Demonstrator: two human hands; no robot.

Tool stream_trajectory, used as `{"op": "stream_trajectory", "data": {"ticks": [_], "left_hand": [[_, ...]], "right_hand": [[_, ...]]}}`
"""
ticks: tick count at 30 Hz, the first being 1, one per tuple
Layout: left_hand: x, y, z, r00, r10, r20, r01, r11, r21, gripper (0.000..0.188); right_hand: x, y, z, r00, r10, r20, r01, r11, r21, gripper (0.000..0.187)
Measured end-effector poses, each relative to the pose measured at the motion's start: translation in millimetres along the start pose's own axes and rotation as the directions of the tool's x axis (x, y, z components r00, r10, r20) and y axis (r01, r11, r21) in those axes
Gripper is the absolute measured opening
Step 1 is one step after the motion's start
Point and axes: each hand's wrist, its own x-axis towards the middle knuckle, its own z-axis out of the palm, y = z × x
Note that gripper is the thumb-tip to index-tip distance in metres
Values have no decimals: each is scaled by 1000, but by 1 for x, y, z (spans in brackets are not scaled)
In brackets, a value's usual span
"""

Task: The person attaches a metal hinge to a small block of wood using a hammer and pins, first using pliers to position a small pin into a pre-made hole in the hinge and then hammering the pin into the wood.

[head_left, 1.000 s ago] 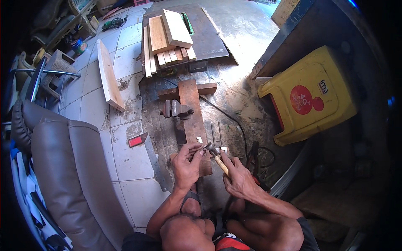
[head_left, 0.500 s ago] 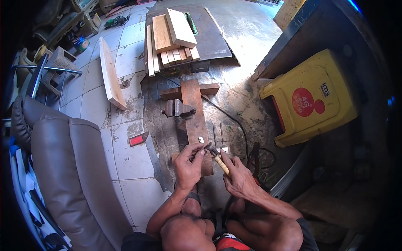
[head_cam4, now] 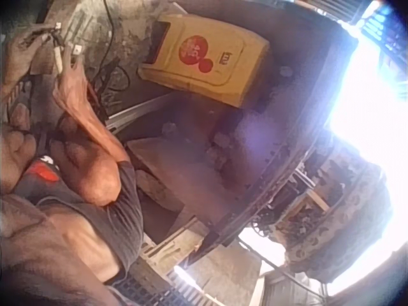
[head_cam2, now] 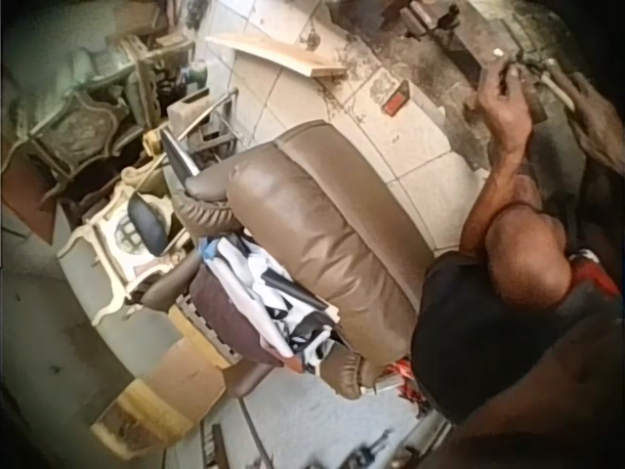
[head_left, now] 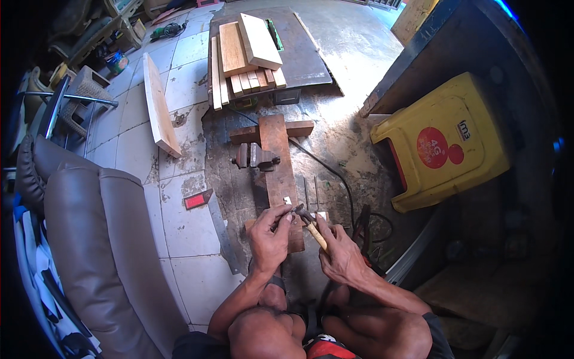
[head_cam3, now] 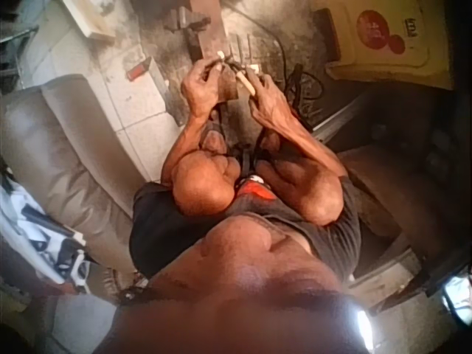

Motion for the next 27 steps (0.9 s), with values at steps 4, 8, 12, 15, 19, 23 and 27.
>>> {"op": "stream_trajectory", "data": {"ticks": [4, 8, 12, 15, 19, 23, 27], "left_hand": [[0, 3, 1, 999, 39, -20, -38, 998, 40, 19], [2, 8, 1, 990, 136, -46, -130, 985, 109, 19], [2, 10, 1, 985, 162, -58, -154, 981, 117, 18], [2, 11, 2, 989, 135, -59, -130, 988, 84, 17], [2, 17, 2, 986, 155, -52, -147, 979, 144, 17], [3, 18, 1, 986, 159, -49, -148, 974, 170, 17], [3, 20, 2, 986, 153, -62, -143, 978, 153, 17]], "right_hand": [[0, -1, 1, 1000, -5, -7, 5, 1000, 7, 85], [1, -1, 2, 1000, -16, -12, 16, 1000, 17, 86], [1, 1, 5, 1000, -7, -1, 7, 1000, 18, 88], [1, 2, 5, 1000, -18, -8, 19, 1000, 10, 88], [3, 0, 5, 1000, -10, 4, 10, 999, 35, 85], [3, -1, 4, 1000, 12, 13, -13, 999, 36, 81], [4, -1, 3, 1000, -23, 0, 23, 998, 55, 84]]}}
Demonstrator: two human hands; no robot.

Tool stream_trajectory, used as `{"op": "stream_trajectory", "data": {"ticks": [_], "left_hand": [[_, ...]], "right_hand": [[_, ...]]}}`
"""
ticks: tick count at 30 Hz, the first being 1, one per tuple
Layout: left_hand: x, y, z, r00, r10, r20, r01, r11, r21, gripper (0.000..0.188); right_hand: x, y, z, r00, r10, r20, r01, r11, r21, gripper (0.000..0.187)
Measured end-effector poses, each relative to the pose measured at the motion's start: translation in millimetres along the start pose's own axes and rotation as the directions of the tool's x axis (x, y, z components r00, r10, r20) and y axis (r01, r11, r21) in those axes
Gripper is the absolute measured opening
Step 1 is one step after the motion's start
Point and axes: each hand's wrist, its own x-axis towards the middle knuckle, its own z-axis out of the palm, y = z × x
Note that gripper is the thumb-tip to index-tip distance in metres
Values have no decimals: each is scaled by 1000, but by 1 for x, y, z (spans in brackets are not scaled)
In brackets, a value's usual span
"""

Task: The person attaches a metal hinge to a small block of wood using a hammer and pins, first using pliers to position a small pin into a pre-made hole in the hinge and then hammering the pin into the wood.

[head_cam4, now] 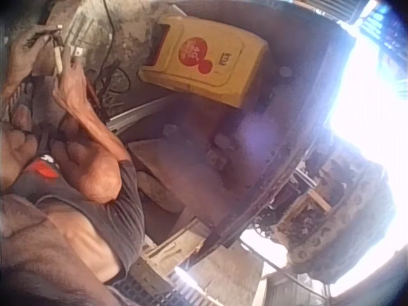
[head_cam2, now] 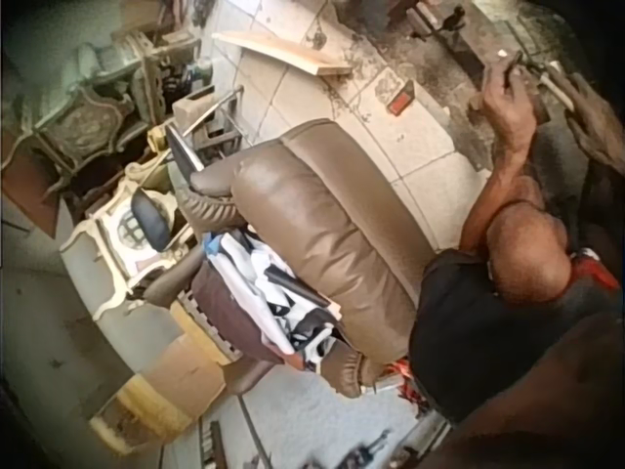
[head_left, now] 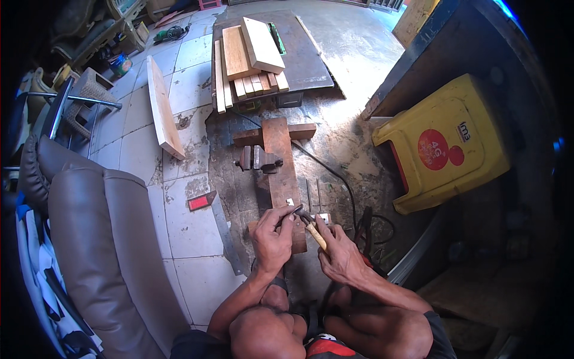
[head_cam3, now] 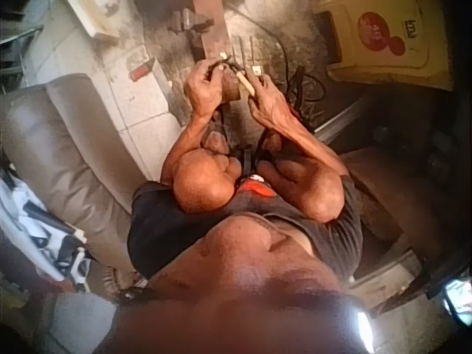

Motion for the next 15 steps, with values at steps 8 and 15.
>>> {"op": "stream_trajectory", "data": {"ticks": [8, 15], "left_hand": [[-2, -6, 1, 1000, 19, 6, -19, 1000, 18, 17], [-3, -4, 2, 999, -43, -9, 42, 997, -61, 16]], "right_hand": [[-2, 2, 1, 1000, 18, 8, -18, 1000, -11, 83], [0, 3, 0, 999, 37, 40, -37, 999, 0, 87]]}}
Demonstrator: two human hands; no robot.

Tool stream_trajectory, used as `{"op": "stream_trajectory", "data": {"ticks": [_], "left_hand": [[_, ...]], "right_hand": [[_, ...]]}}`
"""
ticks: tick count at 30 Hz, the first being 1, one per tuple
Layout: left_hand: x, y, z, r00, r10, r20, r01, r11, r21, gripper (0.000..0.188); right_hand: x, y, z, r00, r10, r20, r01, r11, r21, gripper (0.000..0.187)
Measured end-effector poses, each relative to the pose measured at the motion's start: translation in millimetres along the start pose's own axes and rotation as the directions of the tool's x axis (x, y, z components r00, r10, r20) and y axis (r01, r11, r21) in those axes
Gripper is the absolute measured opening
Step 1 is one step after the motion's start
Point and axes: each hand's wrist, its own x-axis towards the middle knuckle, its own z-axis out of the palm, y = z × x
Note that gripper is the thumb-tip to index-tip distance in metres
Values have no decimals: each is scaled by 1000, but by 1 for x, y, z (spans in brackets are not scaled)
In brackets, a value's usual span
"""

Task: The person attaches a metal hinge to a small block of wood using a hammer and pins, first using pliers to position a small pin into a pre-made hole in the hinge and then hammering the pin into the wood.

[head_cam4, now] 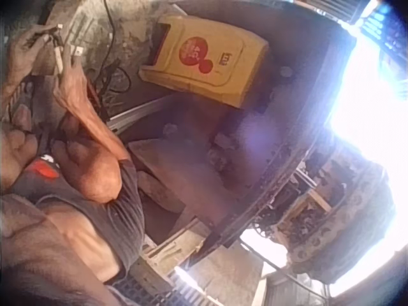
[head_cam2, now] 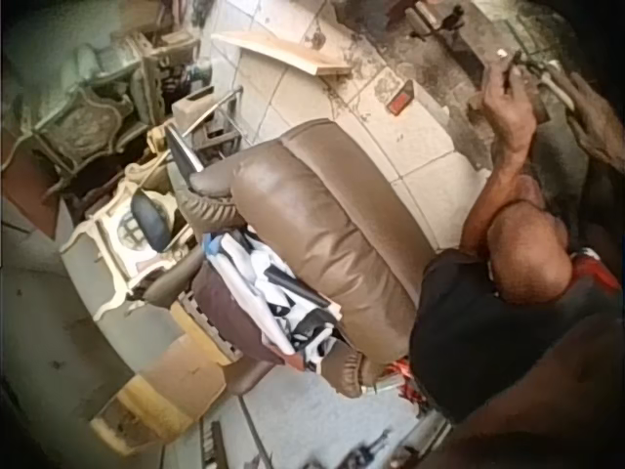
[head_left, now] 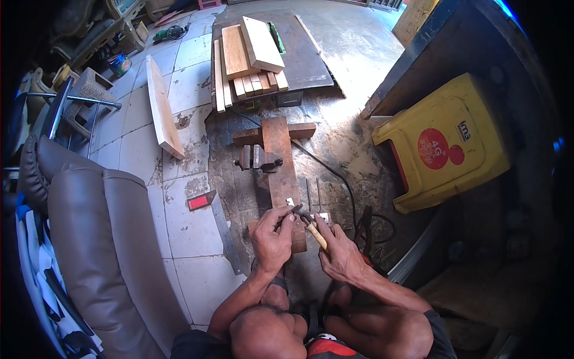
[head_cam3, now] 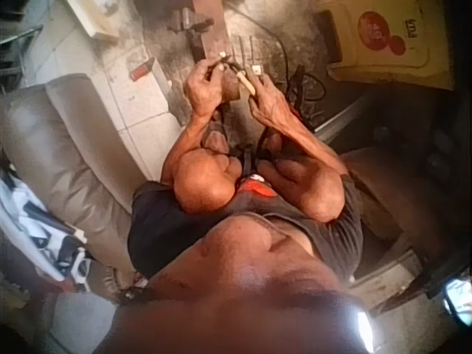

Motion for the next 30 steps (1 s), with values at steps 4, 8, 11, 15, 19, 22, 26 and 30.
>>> {"op": "stream_trajectory", "data": {"ticks": [4, 8, 11, 15, 19, 22, 26, 30], "left_hand": [[1, -4, -2, 997, 68, -24, -66, 996, 52, 15], [3, -2, -3, 998, 51, -44, -47, 995, 83, 14], [2, -1, -3, 997, 63, -36, -59, 992, 108, 15], [7, 10, -7, 995, 98, 8, -98, 982, 164, 15], [10, 3, -14, 986, 165, 39, -169, 967, 192, 18], [11, 3, -15, 995, 68, 76, -77, 990, 122, 22], [7, -12, -15, 996, -42, 72, 46, 997, -55, 27], [5, -15, -19, 980, -149, 131, 167, 976, -138, 31]], "right_hand": [[1, 4, 1, 996, -73, -47, 71, 997, -33, 87], [-2, 2, 0, 998, -50, -46, 48, 998, -31, 87], [1, 3, 1, 999, -47, -15, 46, 997, -70, 86], [4, 3, -10, 998, -48, 33, 53, 982, -180, 84], [9, -6, -27, 993, -35, 117, 61, 971, -229, 82], [10, -8, -35, 987, -10, 158, 31, 991, -129, 81], [10, -11, -29, 992, -40, 117, 46, 998, -52, 78], [10, -11, -23, 997, -11, 75, 12, 1000, -11, 80]]}}
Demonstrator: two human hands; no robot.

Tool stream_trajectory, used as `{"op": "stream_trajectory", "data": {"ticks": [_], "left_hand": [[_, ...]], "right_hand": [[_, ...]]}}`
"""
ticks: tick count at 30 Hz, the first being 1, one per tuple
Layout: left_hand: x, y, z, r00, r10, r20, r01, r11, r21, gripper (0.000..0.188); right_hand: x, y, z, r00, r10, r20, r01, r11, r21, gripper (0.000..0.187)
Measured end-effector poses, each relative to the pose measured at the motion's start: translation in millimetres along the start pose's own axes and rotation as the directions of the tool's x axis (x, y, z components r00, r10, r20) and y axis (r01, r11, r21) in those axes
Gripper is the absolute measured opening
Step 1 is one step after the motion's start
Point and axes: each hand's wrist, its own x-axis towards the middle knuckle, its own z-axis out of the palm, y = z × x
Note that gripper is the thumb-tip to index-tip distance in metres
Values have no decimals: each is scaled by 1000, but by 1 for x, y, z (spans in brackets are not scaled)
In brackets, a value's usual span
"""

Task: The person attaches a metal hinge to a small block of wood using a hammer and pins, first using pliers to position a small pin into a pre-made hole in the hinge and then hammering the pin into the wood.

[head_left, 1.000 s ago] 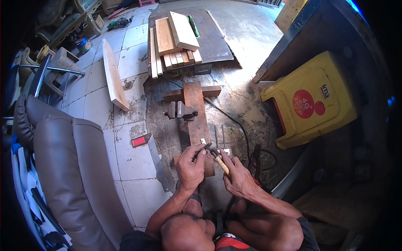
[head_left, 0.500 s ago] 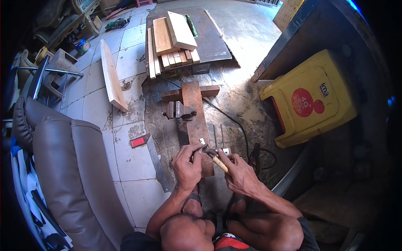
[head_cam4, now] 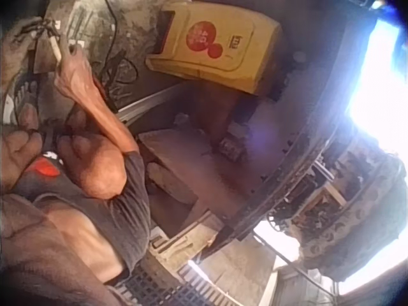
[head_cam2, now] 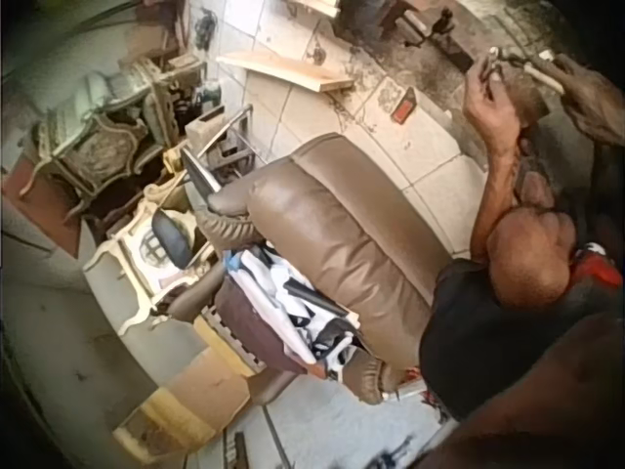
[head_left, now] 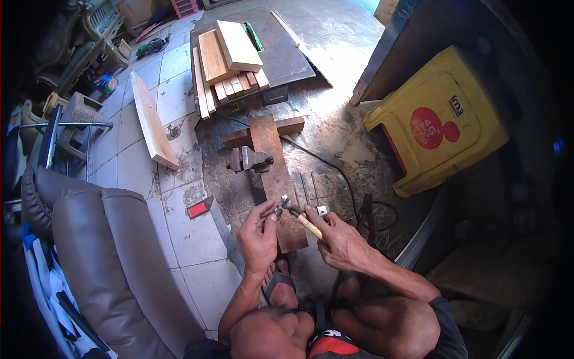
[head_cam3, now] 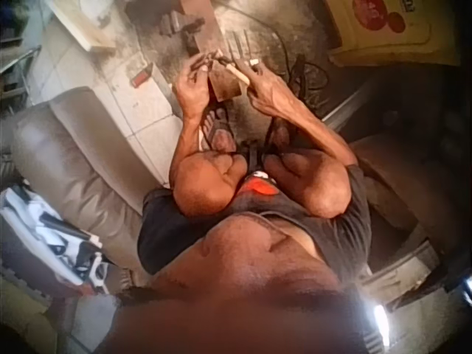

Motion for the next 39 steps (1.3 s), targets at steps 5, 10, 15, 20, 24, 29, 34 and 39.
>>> {"op": "stream_trajectory", "data": {"ticks": [5, 10, 15, 20, 24, 29, 34, 39], "left_hand": [[-3, 6, 1, 999, -8, -33, 8, 1000, 1, 27], [-3, 7, 4, 997, 31, -65, -29, 999, 23, 25], [-4, 5, 4, 994, 65, -85, -60, 996, 62, 25], [-4, 1, 3, 989, 108, -98, -96, 988, 119, 24], [-4, 4, 3, 976, 196, -99, -165, 953, 255, 25], [-5, 8, 3, 959, 266, -95, -215, 905, 369, 28], [-7, 3, 5, 981, 157, -117, -132, 971, 201, 30], [-7, 9, 16, 985, 29, -173, -46, 995, -91, 23]], "right_hand": [[1, -5, 2, 1000, 13, 2, -13, 1000, 25, 75], [0, -5, 6, 999, -5, -36, 6, 1000, 30, 74], [-1, -5, 8, 999, -8, -40, 9, 1000, 29, 75], [1, -5, 10, 999, -11, -35, 13, 999, 38, 75], [0, -5, 12, 1000, -2, -30, 3, 999, 39, 75], [1, -2, 18, 999, -6, -43, 9, 998, 54, 74], [1, 3, 23, 999, -8, -52, 12, 997, 79, 75], [1, 3, 21, 996, 1, -87, 7, 996, 89, 80]]}}
